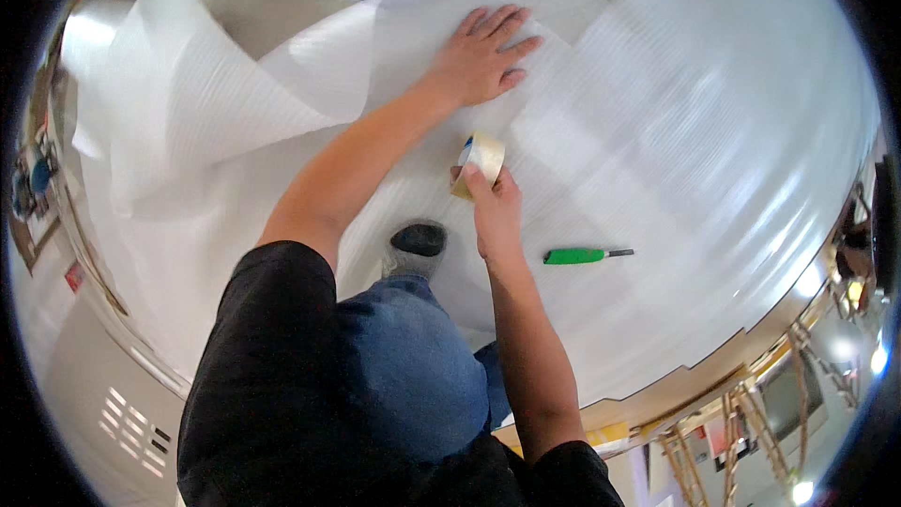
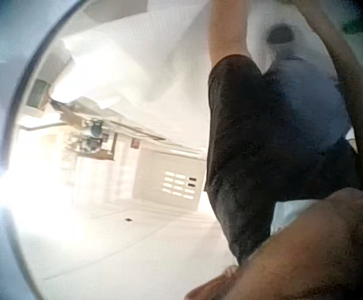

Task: The person lays out a white foam underlayment sheet over a wooden floor, smoothing it with their hands and securing the edges using tape and a utility knife.

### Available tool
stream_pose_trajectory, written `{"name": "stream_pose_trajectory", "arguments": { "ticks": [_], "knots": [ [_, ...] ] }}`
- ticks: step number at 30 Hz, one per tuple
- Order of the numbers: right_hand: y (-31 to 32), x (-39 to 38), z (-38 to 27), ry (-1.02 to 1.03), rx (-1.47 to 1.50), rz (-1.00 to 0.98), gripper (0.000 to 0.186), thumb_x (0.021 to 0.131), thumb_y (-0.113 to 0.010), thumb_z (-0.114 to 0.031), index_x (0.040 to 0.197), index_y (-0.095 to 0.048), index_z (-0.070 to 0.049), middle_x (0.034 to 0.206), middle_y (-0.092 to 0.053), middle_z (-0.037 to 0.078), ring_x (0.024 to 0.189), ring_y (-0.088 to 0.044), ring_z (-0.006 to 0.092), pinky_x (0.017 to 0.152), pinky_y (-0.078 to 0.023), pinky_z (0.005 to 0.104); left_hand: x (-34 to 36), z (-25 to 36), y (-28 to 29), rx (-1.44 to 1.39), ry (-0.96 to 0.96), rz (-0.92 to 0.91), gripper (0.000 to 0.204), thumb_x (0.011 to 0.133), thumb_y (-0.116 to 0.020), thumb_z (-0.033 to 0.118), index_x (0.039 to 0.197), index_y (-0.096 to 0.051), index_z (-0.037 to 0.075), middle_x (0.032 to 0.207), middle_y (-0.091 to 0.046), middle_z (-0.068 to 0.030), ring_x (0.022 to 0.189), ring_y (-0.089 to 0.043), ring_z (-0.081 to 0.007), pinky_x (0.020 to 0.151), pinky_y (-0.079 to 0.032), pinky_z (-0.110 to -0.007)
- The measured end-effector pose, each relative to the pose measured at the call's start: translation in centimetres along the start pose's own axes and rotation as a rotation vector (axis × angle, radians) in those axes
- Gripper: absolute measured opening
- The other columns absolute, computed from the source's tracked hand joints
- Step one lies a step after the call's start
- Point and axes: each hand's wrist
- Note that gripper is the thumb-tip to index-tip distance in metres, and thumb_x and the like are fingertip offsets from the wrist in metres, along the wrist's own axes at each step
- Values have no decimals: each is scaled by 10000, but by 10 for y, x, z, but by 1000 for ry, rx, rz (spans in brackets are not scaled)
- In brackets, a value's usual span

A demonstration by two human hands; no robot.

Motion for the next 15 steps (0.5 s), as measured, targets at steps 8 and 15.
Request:
{"name": "stream_pose_trajectory", "arguments": {
  "ticks": [8, 15],
  "knots": [
    [12, 7, 0, 91, 288, -52, 280, 1063, -580, -166, 1280, -619, 7, 1086, -736, 80, 1004, -679, 176, 950, -523, 352, -4, 0, 3, -56, -20, 53, 553, 1018, -568, 477, 1546, -499, 327, 1699, -332, -40, 1585, -244, -275, 1288, -181, -530],
    [68, 91, -90, 439, 559, -91, 393, 1031, -599, -189, 1352, -570, 35, 1344, -629, 128, 1281, -579, 257, 1165, -404, 425, -3, -7, -4, -67, -37, 114, 579, 988, -602, 491, 1538, -507, 337, 1690, -344, -35, 1572, -266, -276, 1273, -204, -535]
  ]
}}
Point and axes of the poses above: each hand's wrist, its own x-axis towards the middle knuckle, its own y-axis out of the back of the hand, z = x × y
